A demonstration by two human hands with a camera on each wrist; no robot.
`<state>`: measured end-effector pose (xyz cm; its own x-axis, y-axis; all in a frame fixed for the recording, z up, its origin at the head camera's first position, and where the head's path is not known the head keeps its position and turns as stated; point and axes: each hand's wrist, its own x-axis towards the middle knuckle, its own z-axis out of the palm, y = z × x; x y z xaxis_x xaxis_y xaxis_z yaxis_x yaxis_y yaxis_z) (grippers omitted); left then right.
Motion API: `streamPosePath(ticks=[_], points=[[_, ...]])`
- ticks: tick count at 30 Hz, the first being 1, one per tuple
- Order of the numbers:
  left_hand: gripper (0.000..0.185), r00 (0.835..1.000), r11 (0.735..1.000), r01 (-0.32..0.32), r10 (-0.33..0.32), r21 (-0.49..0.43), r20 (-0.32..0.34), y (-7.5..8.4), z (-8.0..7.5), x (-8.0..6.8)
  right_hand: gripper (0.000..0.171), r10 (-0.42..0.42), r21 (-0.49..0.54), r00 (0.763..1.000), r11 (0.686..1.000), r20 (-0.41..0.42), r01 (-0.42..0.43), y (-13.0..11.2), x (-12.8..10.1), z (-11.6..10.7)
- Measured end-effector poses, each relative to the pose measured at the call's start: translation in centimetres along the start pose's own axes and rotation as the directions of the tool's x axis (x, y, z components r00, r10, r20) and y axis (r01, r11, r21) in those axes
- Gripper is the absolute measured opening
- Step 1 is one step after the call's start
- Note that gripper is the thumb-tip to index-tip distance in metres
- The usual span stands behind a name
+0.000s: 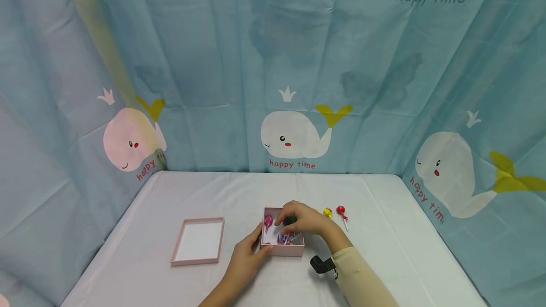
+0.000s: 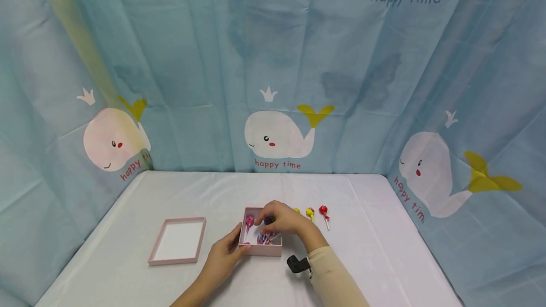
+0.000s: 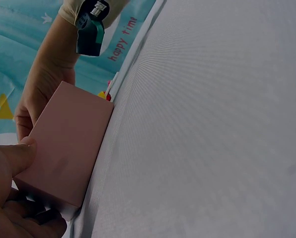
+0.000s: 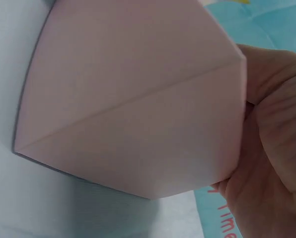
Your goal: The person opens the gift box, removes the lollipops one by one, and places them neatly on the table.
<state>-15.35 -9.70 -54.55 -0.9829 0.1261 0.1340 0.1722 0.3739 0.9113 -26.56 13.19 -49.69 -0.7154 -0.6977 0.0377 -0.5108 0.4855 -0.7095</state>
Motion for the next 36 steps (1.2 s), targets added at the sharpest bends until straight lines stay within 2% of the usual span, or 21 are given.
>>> streamPosePath(ticks=[12,25,36], points=[[0.079,1.0,1.0,-0.01,0.01,0.018,-0.015,0.1,0.1,0.2,0.02,0.018,-0.17,0.999,0.985,-0.029,-0.023,-0.1,-0.1,0.8],[0.078,1.0,1.0,-0.01,0.011,0.019,-0.028,-0.1,0.2,0.2,0.016,0.076,-0.355,0.997,0.932,-0.008,-0.074,-0.4,0.3,1.3],[0.077,0.999,1.0,-0.022,0.022,0.006,-0.03,-0.4,0.3,0.2,0.018,0.099,-0.389,0.995,0.918,0.031,-0.079,-1.1,0.3,1.1]])
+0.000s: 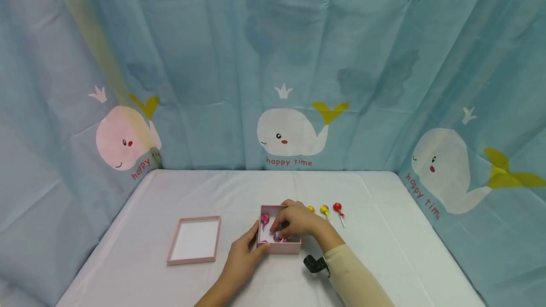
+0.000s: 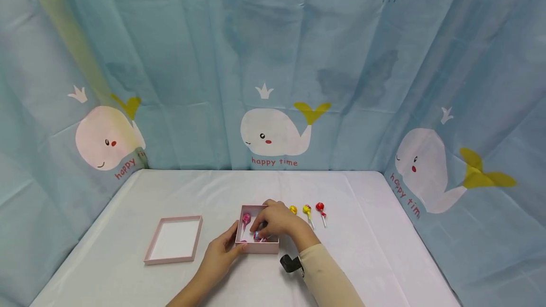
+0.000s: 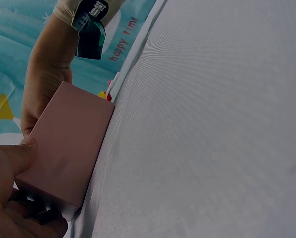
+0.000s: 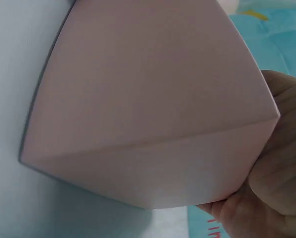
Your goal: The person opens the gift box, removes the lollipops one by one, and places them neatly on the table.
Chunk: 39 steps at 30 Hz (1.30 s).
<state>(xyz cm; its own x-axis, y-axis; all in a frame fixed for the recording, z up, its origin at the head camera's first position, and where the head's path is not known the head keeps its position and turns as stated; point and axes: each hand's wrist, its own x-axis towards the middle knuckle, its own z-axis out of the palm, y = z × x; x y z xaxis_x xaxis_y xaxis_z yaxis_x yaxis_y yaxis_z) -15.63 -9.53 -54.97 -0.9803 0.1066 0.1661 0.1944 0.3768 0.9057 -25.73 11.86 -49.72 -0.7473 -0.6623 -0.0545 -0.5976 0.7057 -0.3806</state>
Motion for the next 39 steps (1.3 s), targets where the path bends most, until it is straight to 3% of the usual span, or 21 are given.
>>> streamPosePath(ticks=[9,16,25,33,39], points=[[0.077,1.0,1.0,-0.001,0.001,-0.005,0.001,0.1,0.0,0.1,0.016,0.006,-0.047,1.0,0.999,0.024,-0.005,0.0,0.0,-0.2],[0.077,1.0,1.0,0.007,-0.007,0.006,-0.001,0.3,-0.1,0.2,0.017,0.001,0.026,0.999,1.0,-0.034,0.0,0.3,0.1,0.0],[0.078,1.0,1.0,0.01,-0.01,0.026,0.008,0.1,0.0,0.2,0.018,-0.094,0.031,0.987,0.995,-0.129,0.099,0.9,0.1,0.5],[0.077,1.0,1.0,-0.002,0.003,0.027,-0.009,0.0,-0.1,0.3,0.019,-0.152,-0.007,0.941,0.988,-0.302,0.157,0.9,0.1,0.7],[0.078,1.0,1.0,0.003,-0.003,0.012,-0.001,0.0,-0.1,0.3,0.019,-0.126,0.01,0.882,0.989,-0.455,0.146,0.9,-0.3,0.4]])
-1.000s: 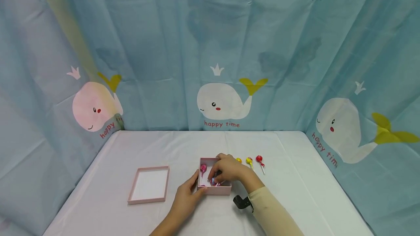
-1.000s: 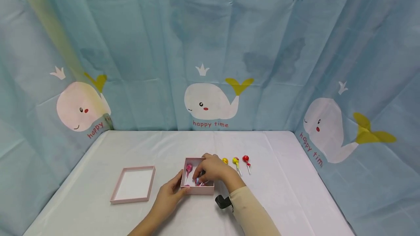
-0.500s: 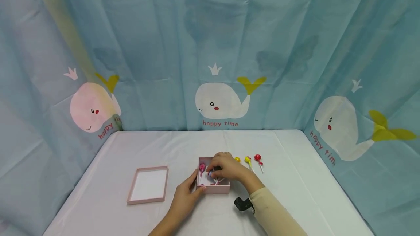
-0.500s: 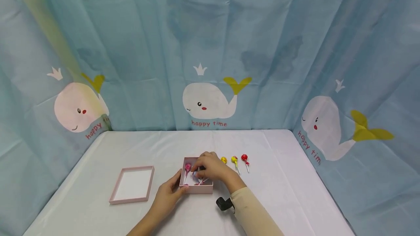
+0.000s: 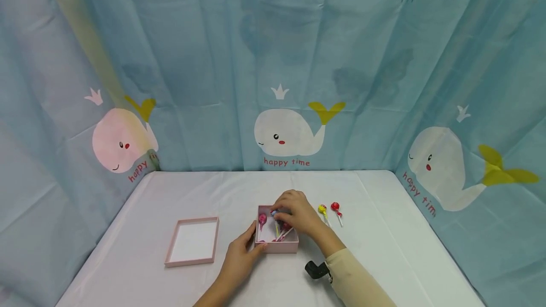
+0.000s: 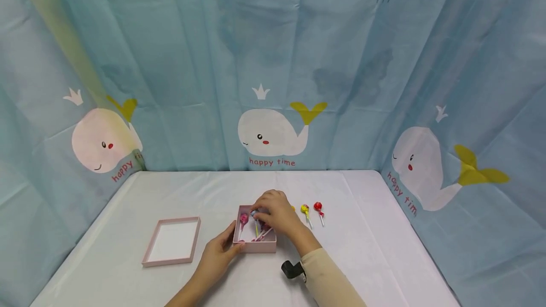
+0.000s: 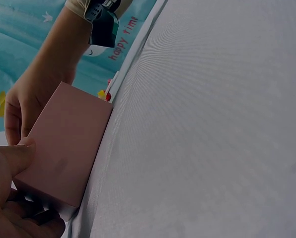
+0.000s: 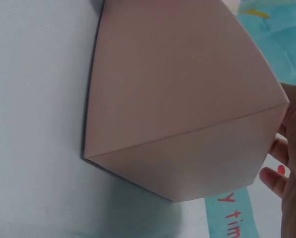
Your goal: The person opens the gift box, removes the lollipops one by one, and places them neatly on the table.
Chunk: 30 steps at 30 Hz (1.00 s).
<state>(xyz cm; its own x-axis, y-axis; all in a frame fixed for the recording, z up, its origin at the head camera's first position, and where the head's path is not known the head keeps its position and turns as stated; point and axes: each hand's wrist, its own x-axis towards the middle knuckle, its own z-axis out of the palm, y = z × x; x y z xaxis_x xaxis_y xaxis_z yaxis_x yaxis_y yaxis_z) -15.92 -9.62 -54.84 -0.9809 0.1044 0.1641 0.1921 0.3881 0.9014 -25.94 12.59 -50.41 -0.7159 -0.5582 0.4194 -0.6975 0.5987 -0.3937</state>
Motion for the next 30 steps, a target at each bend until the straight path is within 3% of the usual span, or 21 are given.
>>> streamPosePath(ticks=[13,30], points=[[0.076,1.0,1.0,0.002,-0.002,-0.016,-0.005,-0.1,0.0,-0.1,0.021,-0.049,0.062,0.976,0.996,-0.212,0.063,-0.9,-1.1,-2.8],[0.078,1.0,0.999,0.017,-0.017,-0.041,0.008,0.0,-0.1,-0.1,0.027,-0.02,0.068,0.958,0.997,-0.287,0.041,0.4,-6.0,-8.7]])
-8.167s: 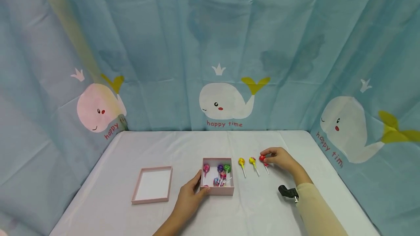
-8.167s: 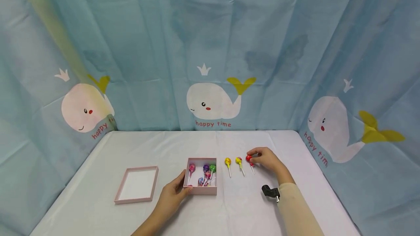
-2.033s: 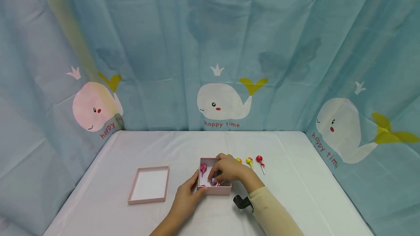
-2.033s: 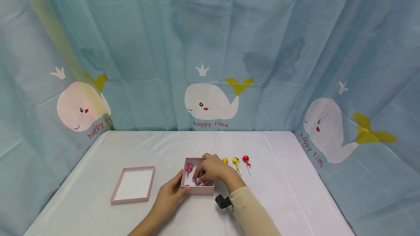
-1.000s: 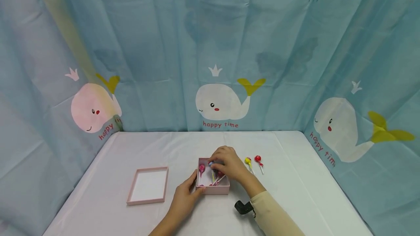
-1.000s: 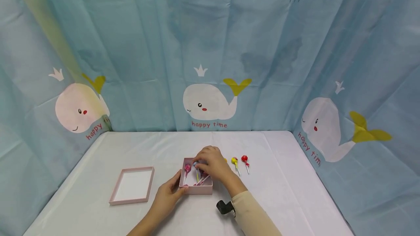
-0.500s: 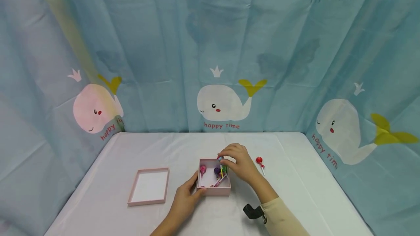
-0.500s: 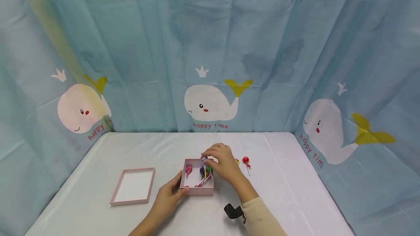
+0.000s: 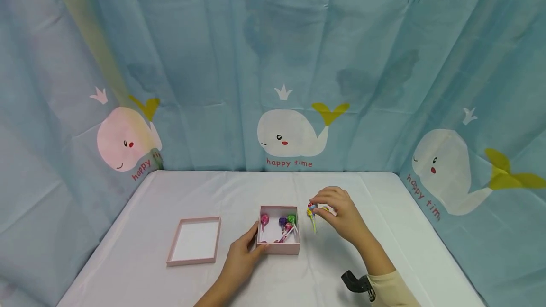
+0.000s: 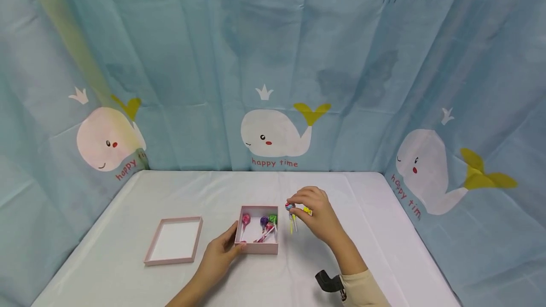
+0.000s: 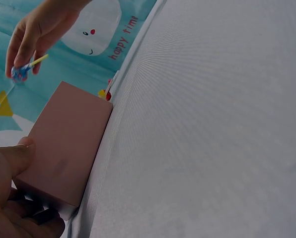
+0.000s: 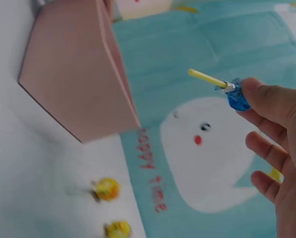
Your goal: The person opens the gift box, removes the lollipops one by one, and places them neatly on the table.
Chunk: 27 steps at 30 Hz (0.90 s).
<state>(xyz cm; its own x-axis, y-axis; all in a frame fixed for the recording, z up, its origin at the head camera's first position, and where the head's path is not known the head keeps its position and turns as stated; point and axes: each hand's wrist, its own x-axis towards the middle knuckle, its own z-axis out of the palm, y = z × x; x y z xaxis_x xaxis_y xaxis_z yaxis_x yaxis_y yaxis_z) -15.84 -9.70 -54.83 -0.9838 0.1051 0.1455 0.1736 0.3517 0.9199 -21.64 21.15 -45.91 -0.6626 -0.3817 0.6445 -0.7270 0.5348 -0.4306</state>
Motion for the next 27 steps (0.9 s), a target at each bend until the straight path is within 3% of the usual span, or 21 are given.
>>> streamPosePath(ticks=[7,13,19,27], points=[[0.078,1.0,1.0,-0.003,0.003,0.011,-0.002,0.0,0.1,0.0,0.033,-0.008,0.018,0.998,1.0,-0.056,0.009,1.5,-1.3,-2.8],[0.078,1.0,1.0,-0.001,0.001,0.026,0.0,-0.1,0.1,-0.1,0.033,0.031,0.022,0.998,0.999,-0.055,-0.03,2.8,-2.1,-4.0],[0.078,1.0,1.0,-0.005,0.005,0.03,-0.004,0.1,0.1,-0.1,0.03,0.155,0.0,0.987,0.988,-0.05,-0.155,4.0,-2.7,-5.1],[0.076,1.0,0.999,-0.011,0.011,0.032,-0.004,0.0,0.0,0.0,0.027,0.35,-0.016,0.934,0.936,-0.07,-0.352,5.4,-3.5,-6.5]])
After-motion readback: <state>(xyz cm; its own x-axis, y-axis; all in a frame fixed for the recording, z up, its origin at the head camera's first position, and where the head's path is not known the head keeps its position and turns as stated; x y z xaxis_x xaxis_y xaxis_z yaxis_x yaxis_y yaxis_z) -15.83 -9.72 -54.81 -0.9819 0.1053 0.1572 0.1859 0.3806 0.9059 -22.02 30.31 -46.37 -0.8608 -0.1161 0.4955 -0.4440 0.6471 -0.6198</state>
